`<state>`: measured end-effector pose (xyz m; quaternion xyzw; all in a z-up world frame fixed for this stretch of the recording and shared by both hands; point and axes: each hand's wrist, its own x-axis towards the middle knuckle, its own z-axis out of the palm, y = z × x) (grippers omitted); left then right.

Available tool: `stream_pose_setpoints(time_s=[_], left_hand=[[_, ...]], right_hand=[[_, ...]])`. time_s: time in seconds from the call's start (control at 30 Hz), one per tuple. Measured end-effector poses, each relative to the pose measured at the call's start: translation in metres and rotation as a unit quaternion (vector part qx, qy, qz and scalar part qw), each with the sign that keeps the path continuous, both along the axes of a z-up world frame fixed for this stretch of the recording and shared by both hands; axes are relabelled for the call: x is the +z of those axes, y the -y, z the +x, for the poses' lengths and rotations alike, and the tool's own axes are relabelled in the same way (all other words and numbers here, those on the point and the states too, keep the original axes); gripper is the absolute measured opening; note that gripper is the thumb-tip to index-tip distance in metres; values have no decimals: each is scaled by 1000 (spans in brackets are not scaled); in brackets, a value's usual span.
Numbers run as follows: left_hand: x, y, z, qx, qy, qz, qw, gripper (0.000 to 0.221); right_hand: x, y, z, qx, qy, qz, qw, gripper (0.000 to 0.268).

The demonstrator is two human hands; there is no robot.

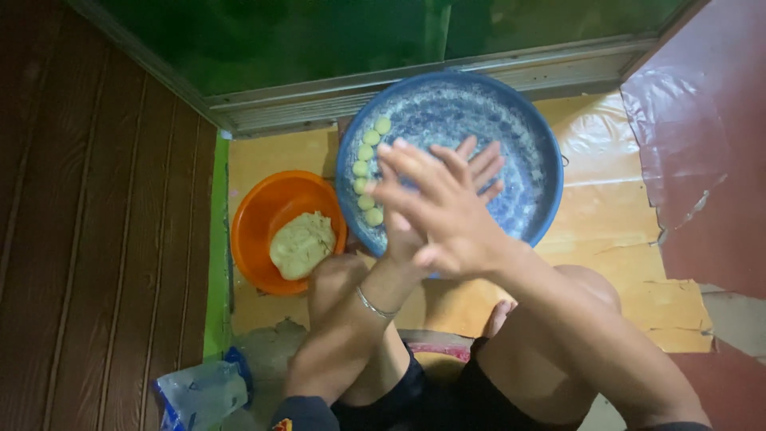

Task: Shaping small pieces of dough into balls by rolling them between palms and placing them in a bowl.

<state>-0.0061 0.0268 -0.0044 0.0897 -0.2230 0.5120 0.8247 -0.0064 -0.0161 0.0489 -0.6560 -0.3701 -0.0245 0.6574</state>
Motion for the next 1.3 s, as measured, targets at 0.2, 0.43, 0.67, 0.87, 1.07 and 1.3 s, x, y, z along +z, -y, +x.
stream_pose_setpoints(time_s=[0.2,0.43,0.67,0.87,1.07,1.3], left_hand=[[-11,-72,-20,-633,-205,-79,742,110],[56,-102,-22,-546,-255,45,797,115],[56,-105,-22,-509,-258,11,821,111],[27,-114,-20,-433,-253,89,861,99],[64,-119,-22,-480,-272,-27,834,104],[61,-117,-23,-501,-259,-10,826,107]], right_hand=[[0,-3,9,28,-93,118,988,106],[18,13,8,-5,234,-233,944,59],[18,-1,1,-11,104,-251,962,64],[-4,-4,6,1,142,-239,961,69],[14,-11,-4,-19,151,-168,974,32],[17,-11,-6,-51,239,-159,957,22]])
